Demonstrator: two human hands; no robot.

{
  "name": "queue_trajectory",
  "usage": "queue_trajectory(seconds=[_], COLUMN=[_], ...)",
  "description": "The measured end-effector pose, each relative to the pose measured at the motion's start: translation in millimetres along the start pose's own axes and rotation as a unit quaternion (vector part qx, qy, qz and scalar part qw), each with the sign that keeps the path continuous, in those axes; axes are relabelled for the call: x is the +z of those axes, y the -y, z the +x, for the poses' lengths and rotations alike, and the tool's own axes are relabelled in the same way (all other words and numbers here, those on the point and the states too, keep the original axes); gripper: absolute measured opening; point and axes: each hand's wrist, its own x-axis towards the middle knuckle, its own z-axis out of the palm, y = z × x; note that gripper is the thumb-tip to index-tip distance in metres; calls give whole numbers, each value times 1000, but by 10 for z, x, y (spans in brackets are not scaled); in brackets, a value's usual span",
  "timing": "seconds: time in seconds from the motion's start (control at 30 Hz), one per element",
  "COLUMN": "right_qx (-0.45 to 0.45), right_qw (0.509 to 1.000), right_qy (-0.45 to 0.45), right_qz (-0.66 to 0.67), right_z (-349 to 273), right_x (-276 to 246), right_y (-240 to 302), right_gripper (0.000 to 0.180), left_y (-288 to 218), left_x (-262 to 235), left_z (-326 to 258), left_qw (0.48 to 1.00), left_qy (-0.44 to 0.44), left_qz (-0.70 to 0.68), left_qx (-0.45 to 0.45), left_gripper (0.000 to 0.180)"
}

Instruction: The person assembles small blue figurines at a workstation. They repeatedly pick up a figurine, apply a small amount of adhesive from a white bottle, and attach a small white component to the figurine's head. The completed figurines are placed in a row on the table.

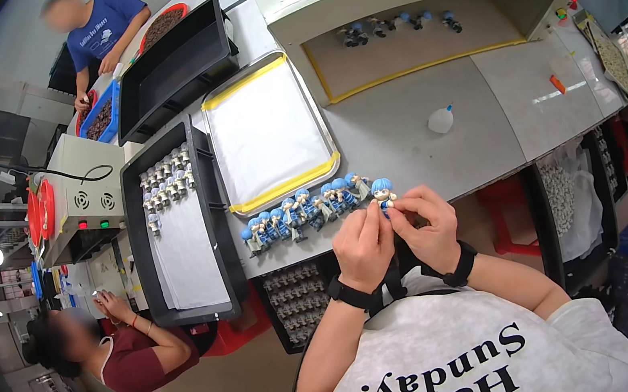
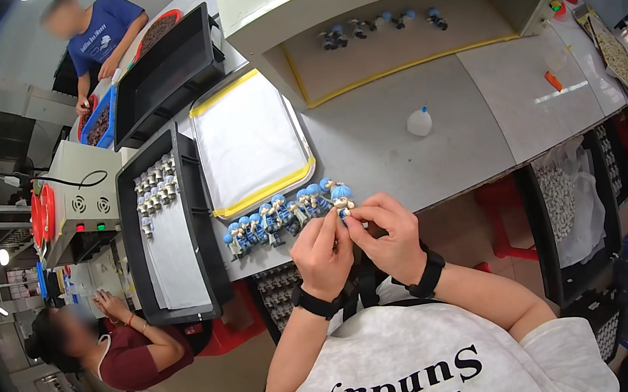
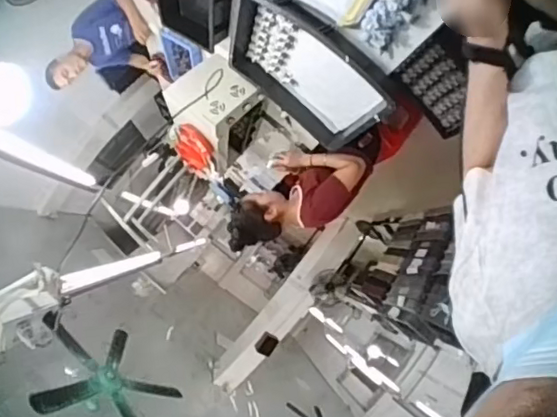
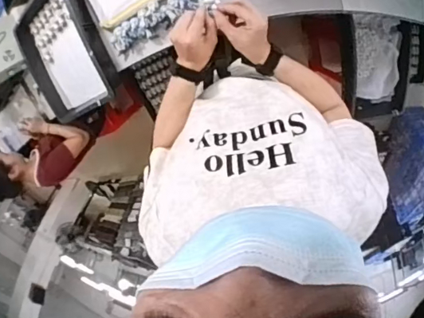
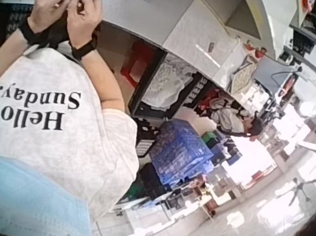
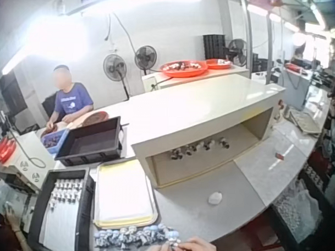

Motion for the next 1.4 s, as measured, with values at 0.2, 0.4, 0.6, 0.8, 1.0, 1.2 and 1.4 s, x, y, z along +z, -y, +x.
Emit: queue_trajectory(seconds=[0.2, 0.4, 0.6, 0.8, 1.0, 1.2, 1.4], right_qx=[-24, -28, 13, 17, 27, 33, 15], right_qw=[1000, 999, 999, 999, 999, 998, 1000], right_qy=[-13, -15, -24, -22, -17, -11, 0], right_qz=[-2, -11, 39, 37, 45, 51, 26], right_z=[-28, -23, -60, -60, -63, -48, -27], right_x=[1, -38, -29, -39, -37, -33, -40], right_y=[14, -19, -48, -36, -69, -60, -47], right_gripper=[10, 8, 8, 8, 9, 9, 8], left_y=[-50, -90, -105, -108, -106, -98, -82], left_x=[-49, -87, -85, -69, -70, -61, -71], left_z=[33, 58, 58, 58, 55, 62, 45], left_qw=[999, 998, 998, 997, 998, 998, 997], left_qy=[10, 36, 42, 47, 50, 43, 54], left_qz=[-45, -41, -44, -43, -33, -35, -40], left_qx=[-1, 10, 29, 37, 33, 30, 22], left_gripper=[18, 19, 20, 21, 21, 21, 20])
